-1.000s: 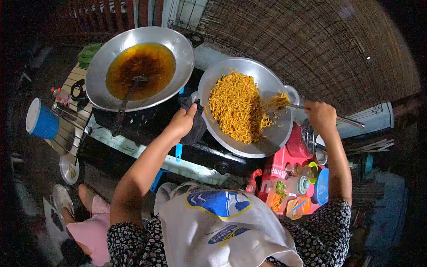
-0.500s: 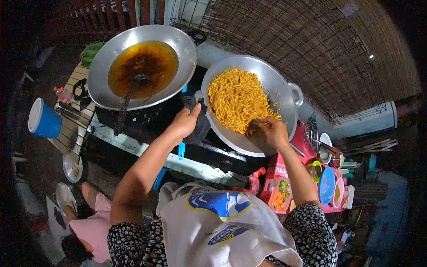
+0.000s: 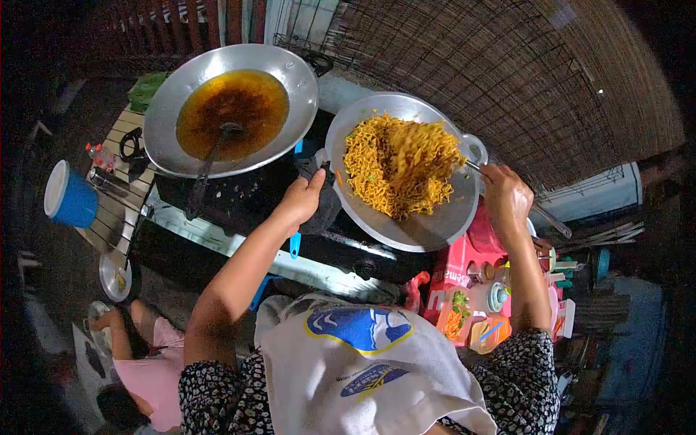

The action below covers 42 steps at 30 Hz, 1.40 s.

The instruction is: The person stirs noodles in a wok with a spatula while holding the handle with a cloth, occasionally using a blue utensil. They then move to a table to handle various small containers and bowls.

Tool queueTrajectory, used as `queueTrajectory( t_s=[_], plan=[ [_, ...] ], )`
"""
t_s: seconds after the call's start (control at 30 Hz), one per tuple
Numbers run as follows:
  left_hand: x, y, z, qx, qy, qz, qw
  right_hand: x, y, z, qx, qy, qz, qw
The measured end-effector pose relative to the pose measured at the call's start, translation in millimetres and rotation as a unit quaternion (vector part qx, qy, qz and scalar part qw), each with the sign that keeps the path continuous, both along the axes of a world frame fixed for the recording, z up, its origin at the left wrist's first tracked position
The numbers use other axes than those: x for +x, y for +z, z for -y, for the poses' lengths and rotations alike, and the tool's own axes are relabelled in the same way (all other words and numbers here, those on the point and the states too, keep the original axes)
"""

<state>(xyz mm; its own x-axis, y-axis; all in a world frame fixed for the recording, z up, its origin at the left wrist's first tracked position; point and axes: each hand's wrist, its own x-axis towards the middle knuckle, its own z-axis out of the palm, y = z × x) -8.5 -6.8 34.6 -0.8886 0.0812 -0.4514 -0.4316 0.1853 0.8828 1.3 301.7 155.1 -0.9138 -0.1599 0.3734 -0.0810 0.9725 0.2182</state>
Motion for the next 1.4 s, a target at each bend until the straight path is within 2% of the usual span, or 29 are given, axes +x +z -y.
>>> queueTrajectory(
  t_s=[0.03,0.07,0.13,0.27,0.4,0.5,0.57,0.63,0.73,0.77,0.8,0.83,0.9,0.97,1.07,1.13,1.17,1.2,1.23,1.27,1.33,1.37,1.4],
  plan=[
    [-1,-7,2,0.019,-0.015,0.002,1.000,-2,-1,-1,0.044,0.038,-0.023,0.998],
    [-1,-11,4,0.037,-0.031,0.003,0.999,-1,-1,0,0.043,0.038,-0.024,0.998],
    [6,1,1,0.022,-0.001,0.010,1.000,-3,5,5,0.130,0.060,-0.044,0.989],
    [20,3,-3,-0.001,0.071,-0.014,0.997,-4,5,6,0.150,0.096,-0.076,0.981],
    [25,-12,4,0.042,0.075,0.018,0.996,-4,5,6,0.142,0.113,-0.060,0.981],
    [26,-21,7,0.043,0.094,-0.032,0.994,-10,10,5,0.135,0.116,-0.067,0.982],
    [24,-36,8,0.074,0.107,-0.020,0.991,-11,12,-2,0.096,0.102,-0.040,0.989],
    [25,-32,7,0.058,0.124,-0.009,0.991,-11,22,-6,0.071,0.081,-0.012,0.994],
    [36,-17,9,0.064,0.174,0.008,0.983,-5,47,3,0.039,-0.073,0.161,0.984],
    [40,-12,11,0.086,0.205,0.011,0.975,-4,51,2,0.036,-0.071,0.161,0.984],
    [46,-10,14,0.081,0.205,0.012,0.975,-2,53,-3,-0.001,-0.027,0.201,0.979],
    [53,-9,17,0.125,0.242,-0.003,0.962,-1,54,-8,-0.038,0.017,0.239,0.970],
    [62,-18,26,0.219,0.307,-0.025,0.926,-1,53,-15,-0.045,0.021,0.268,0.962],
    [77,-16,34,0.335,0.337,-0.068,0.877,-2,47,-27,-0.090,0.094,0.364,0.922],
    [105,3,49,0.339,0.337,-0.040,0.877,0,34,-19,-0.088,0.137,0.408,0.898],
    [117,-2,58,0.304,0.350,-0.050,0.885,2,20,-2,-0.108,0.124,0.473,0.866],
    [121,-7,62,0.273,0.361,-0.059,0.890,3,-4,-2,-0.198,0.147,0.469,0.848],
    [124,-25,68,0.270,0.383,-0.076,0.880,5,-11,17,-0.215,0.112,0.473,0.847],
    [129,-24,68,0.268,0.382,-0.076,0.881,1,-45,16,-0.245,0.185,0.395,0.866],
    [133,-22,67,0.234,0.372,-0.083,0.894,1,-54,32,-0.243,0.130,0.378,0.884],
    [138,-21,69,0.198,0.362,-0.096,0.906,-8,-71,27,-0.270,0.118,0.335,0.895],
    [141,-23,72,0.065,0.313,-0.134,0.938,-13,-75,23,-0.295,0.104,0.295,0.903],
    [145,-24,76,-0.069,0.259,-0.169,0.948,-18,-73,10,-0.300,0.061,0.305,0.902]
  ],
)
